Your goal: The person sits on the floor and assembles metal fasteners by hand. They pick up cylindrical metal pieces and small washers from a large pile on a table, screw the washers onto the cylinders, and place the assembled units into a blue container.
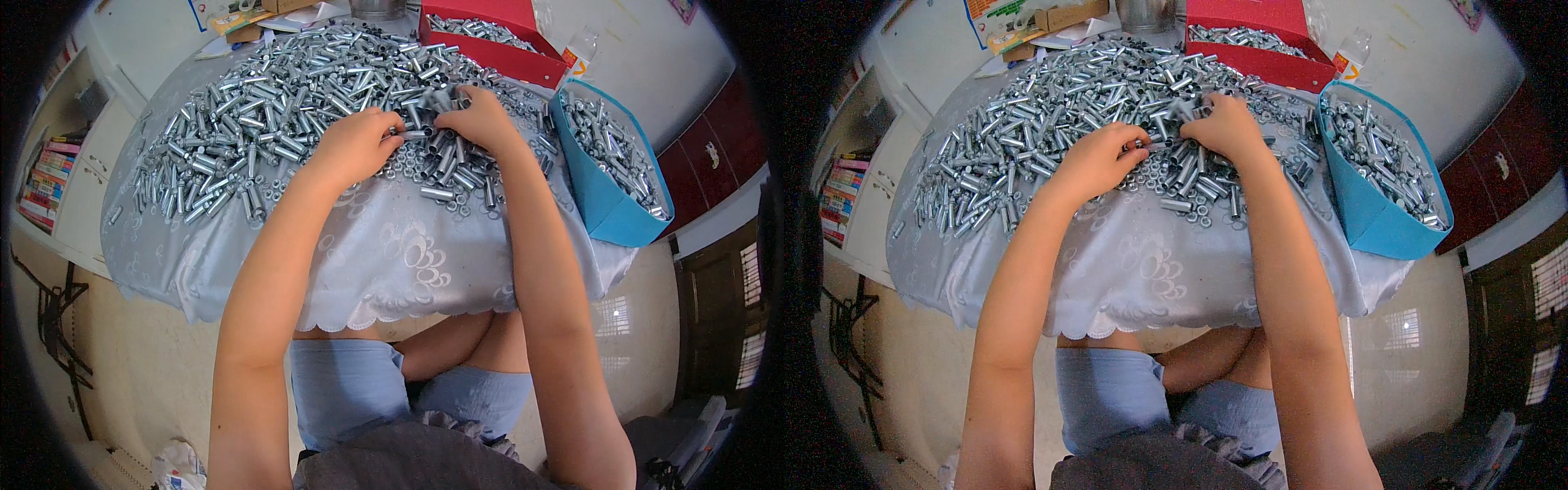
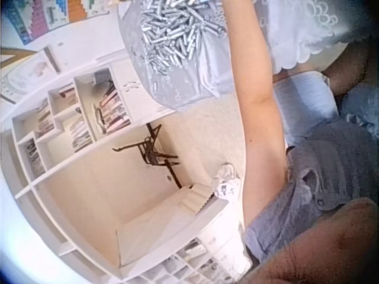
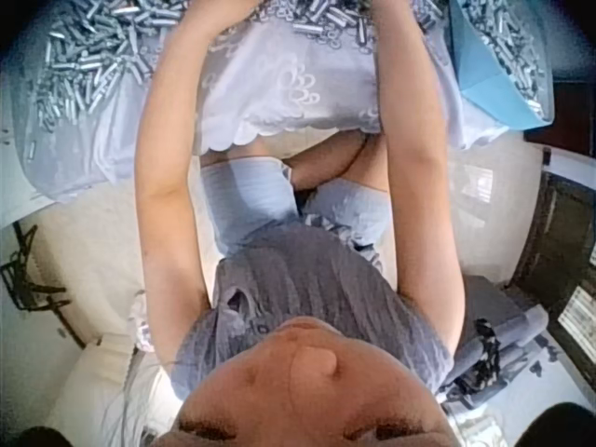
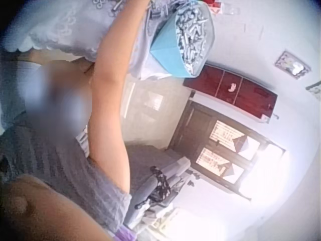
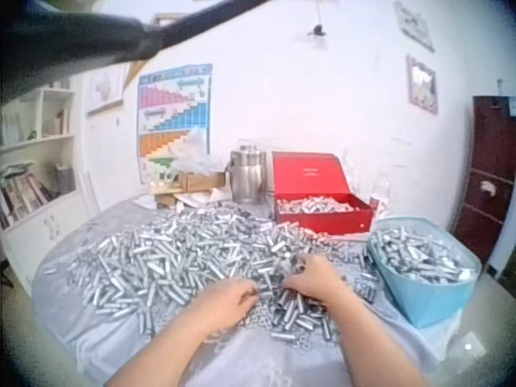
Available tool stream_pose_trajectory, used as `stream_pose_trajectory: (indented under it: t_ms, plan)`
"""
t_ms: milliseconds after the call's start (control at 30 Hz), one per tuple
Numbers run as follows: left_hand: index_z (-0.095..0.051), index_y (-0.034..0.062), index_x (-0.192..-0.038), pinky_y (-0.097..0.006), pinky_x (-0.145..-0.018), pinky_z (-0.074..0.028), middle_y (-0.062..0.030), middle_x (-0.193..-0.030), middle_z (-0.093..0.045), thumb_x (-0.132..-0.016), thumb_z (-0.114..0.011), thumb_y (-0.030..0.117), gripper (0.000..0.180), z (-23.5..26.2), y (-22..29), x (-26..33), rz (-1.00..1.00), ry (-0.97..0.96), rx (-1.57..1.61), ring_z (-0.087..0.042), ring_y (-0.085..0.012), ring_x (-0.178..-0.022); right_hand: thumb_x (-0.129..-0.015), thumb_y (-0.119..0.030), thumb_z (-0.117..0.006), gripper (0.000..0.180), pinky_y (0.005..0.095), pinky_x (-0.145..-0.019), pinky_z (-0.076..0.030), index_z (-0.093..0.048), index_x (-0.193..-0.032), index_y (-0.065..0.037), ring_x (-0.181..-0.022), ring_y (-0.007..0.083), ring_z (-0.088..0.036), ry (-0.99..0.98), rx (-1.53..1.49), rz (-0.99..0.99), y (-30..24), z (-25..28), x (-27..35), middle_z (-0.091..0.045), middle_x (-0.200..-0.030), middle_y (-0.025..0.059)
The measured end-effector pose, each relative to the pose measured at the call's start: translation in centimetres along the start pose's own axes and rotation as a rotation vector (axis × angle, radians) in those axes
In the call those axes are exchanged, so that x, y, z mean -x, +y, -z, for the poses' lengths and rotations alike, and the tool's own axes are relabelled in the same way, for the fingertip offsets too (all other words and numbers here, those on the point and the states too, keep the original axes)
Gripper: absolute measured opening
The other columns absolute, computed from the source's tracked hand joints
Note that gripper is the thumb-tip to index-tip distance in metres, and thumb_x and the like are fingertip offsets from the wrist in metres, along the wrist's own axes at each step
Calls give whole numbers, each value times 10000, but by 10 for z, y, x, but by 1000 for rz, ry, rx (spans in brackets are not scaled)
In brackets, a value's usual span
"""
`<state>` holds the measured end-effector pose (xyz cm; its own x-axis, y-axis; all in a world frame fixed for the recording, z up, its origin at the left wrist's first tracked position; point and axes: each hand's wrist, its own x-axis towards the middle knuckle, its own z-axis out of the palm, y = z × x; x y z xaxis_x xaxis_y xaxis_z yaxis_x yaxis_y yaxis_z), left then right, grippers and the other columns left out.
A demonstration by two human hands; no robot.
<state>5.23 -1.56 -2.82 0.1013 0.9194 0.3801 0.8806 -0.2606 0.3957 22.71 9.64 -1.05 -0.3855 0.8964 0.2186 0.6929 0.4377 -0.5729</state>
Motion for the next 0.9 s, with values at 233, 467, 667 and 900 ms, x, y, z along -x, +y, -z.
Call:
stream_pose_trajectory:
  t_ms: [233,467,667,900]
  plan:
    - [-591,104,-920,-359,-669,-448,-69,-865,-566,-804,-563,236,178,0,4,-1,27,4,-20,-568,-254,-781,-559,-191,-683,325,338,-679,-467,-626,-851,-60,-733,290,-613,126,13,88,-4,-20,-4,-622,-748,152]
    - [-586,100,-925,-353,-665,-448,-71,-854,-566,-806,-562,248,191,2,6,0,71,-38,-5,-566,-258,-779,-582,-155,-661,281,355,-727,-477,-649,-855,-92,-792,306,-612,206,-110,22,-7,-15,0,-630,-801,168]
    - [-579,34,-951,-311,-661,-441,-118,-827,-561,-823,-550,153,178,-6,-8,-5,28,155,36,-557,-231,-726,-602,-105,-609,196,334,-648,-473,-642,-792,-72,-666,280,-607,261,-187,5,0,-12,-5,-611,-689,170]
    - [-524,31,-1000,-308,-671,-443,-129,-841,-572,-838,-537,129,190,1,-1,-6,109,127,142,-565,-230,-727,-597,-89,-592,174,304,-563,-448,-635,-765,-74,-552,225,-574,296,-256,-44,3,-12,-5,-580,-584,129]
